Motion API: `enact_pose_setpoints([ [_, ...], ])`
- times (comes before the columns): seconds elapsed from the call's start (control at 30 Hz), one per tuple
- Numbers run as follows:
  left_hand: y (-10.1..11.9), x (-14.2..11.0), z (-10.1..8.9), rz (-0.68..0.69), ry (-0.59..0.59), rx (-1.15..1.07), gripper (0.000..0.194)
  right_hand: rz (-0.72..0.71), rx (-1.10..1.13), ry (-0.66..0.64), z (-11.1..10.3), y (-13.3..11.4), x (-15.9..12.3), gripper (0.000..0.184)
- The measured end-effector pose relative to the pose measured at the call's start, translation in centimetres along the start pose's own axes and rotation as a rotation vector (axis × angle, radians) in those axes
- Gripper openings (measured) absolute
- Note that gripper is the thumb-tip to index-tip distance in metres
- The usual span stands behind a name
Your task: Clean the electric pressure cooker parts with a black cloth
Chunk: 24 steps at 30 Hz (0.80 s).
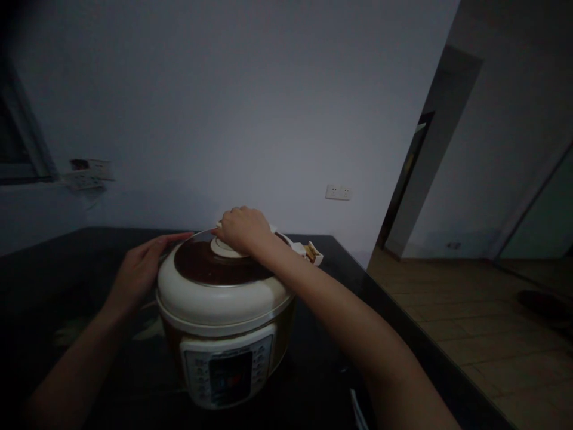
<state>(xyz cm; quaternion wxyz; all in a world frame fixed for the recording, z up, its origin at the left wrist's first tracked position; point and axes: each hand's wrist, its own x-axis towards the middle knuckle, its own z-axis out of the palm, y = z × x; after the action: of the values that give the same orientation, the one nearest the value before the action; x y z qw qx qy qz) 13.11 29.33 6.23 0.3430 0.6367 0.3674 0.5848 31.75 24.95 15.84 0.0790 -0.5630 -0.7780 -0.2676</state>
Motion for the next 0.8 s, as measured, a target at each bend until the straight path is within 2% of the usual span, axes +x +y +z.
enact_pose_setpoints([
  [0.13, 0.0, 0.1, -0.2, 0.023, -0.015, 0.045, 0.051, -0.018, -0.007, -0.007, 0.0, 0.1, 0.1, 0.047],
  [0.3, 0.1, 0.2, -0.2, 0.063, 0.01, 0.05, 0.043, -0.098, 0.026, -0.005, 0.2, 0.7, 0.1, 0.043],
  [0.63, 0.1, 0.2, -0.2, 0.045, 0.029, 0.038, 0.035, -0.271, 0.041, 0.027, 0.7, 2.2, 0.2, 0.048],
  [0.8, 0.2, 0.1, -0.2, 0.046, 0.016, 0.05, 0.036, -0.291, 0.049, 0.047, 0.9, 2.4, 0.2, 0.05],
])
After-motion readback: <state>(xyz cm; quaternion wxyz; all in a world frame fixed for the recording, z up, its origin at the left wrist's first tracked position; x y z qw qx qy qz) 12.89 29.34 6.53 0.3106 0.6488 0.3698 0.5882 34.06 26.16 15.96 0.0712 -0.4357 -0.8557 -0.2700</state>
